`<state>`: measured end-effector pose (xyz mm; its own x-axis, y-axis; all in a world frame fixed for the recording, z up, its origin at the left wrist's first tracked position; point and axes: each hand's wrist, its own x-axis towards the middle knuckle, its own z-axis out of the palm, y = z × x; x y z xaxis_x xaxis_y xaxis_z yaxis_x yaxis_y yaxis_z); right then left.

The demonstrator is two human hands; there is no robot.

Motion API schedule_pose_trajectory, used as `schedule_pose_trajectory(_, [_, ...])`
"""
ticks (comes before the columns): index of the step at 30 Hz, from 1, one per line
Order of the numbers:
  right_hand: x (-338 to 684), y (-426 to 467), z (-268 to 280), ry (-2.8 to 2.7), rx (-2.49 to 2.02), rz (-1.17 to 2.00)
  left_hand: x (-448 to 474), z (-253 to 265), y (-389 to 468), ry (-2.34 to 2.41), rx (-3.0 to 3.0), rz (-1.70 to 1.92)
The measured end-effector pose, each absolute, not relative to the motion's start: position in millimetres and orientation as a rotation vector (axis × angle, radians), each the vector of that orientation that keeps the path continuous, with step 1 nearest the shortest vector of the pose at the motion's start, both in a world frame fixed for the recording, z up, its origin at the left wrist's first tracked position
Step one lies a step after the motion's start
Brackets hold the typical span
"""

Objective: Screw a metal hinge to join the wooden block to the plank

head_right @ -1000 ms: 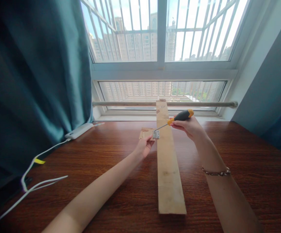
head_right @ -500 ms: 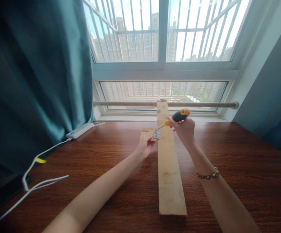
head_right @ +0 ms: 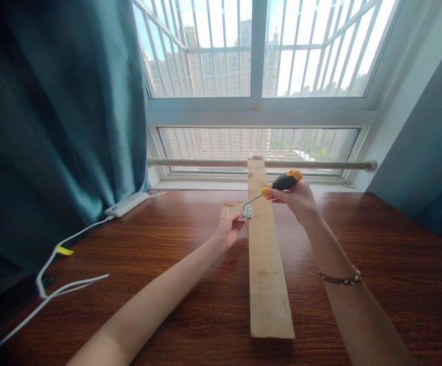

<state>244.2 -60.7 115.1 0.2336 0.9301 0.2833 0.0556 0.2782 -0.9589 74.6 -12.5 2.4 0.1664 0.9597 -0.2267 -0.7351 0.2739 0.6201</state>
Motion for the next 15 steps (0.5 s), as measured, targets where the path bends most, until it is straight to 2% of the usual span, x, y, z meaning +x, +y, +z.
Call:
schedule_pose_trajectory(5, [240.5, -51.6, 105.2, -1.122, -1.297, 0.428, 75.0, 3.6, -12.8, 0.643, 0.405, 1.268])
schedule_pose_trajectory(8, [241.2, -50.7, 104.9, -1.06, -1.336, 0.302, 74.4, 4.4, -13.2, 0.687, 0.374, 1.275])
schedule_pose_trajectory(15, [243.9, -53.4, 111.1, -1.037, -1.341, 0.44, 73.0, 8.7, -15.6, 0.723, 0.344, 1.259])
